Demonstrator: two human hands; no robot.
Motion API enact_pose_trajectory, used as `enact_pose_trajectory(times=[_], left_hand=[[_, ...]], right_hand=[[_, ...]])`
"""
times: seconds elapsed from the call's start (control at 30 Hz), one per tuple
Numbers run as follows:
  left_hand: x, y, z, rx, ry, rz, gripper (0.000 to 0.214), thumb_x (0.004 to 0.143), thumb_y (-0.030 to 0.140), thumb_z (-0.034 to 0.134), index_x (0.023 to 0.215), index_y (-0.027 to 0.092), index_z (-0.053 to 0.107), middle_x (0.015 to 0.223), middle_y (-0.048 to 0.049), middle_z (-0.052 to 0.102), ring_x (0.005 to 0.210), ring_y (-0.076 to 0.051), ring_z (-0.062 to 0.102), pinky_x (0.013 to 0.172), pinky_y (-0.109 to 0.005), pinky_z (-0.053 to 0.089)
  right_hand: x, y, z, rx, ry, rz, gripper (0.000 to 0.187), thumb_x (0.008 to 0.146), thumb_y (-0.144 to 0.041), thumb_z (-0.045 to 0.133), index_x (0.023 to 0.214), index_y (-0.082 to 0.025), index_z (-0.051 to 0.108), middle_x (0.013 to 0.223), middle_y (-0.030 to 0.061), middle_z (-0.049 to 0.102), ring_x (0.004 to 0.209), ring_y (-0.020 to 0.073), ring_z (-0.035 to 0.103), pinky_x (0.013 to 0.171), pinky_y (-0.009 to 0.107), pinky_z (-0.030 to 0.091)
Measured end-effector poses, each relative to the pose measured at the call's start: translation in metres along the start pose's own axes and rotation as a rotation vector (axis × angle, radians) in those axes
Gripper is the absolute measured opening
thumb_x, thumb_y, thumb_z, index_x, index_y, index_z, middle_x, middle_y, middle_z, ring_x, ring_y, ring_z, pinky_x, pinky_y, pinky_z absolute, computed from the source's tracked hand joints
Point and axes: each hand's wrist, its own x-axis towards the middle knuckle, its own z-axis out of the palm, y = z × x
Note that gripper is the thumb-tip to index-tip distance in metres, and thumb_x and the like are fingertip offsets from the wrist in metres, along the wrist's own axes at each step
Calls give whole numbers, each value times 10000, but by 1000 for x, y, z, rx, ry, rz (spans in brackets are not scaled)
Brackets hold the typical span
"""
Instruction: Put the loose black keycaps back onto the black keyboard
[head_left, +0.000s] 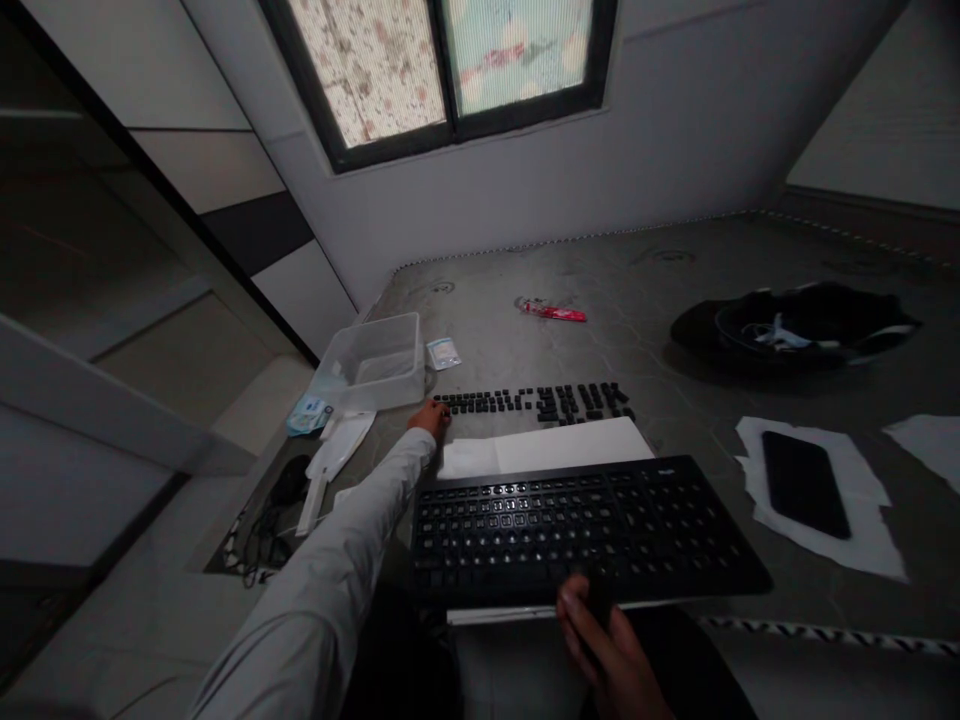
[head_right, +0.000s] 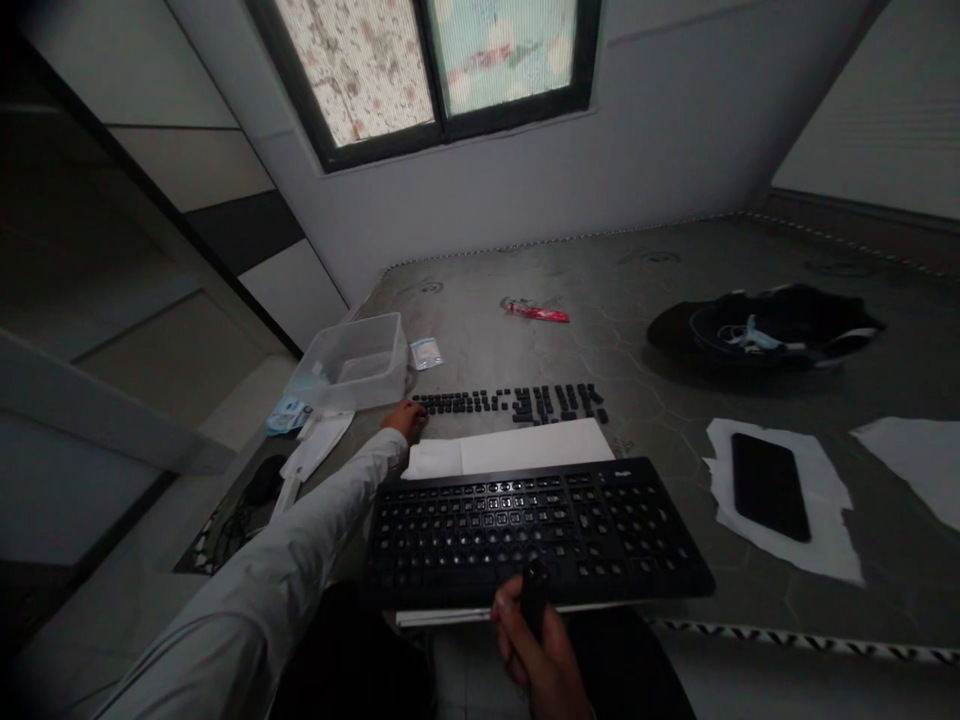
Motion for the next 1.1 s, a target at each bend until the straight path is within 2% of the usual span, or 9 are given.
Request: enact_pose_trajectory(times=[0.33,0.6,0.8,0.93,1.1], left_hand=[[-2,-5,12,130,38,47,230,850,300,558,1060,294,651,1247,-25,504,857,-157,592,759,-289,450],[1,-6,13,134,28,53,259,799,274,632,1057,275,658,1252,-38,509,890,-166,595,764,-281,449],[-4,-6,11,98,55,45,281,762,249,674,1038,300,659,1248,-20,513,874,-168,605,771,-290,460],[-15,-1,-2,38,106,55,252,769,216,668,1012,283,675,1226,-23,530,852,-157,607,772,-289,464],[-49,10,-42,-83,284,51,204,857,251,569,1032,227,672,1151,-52,573,899,-151,591,859,-283,455]], right_hand=[[4,8,0,18,33,9,527,540,-713,716,719,-231,596,495,-18,482,432,119,438,378,222,335],[-6,-2,12,59,119,14,528,531,-688,743,752,-230,600,583,-10,528,501,115,467,446,214,378],[-2,-2,7,14,17,6,500,594,-674,714,734,-211,589,527,-33,464,449,86,373,408,200,285],[0,2,10,2,46,-51,488,635,-665,691,728,-199,582,531,-42,444,448,70,339,411,193,251],[1,7,22,16,82,-103,486,625,-649,706,747,-194,585,572,-36,465,488,76,371,417,189,229]])
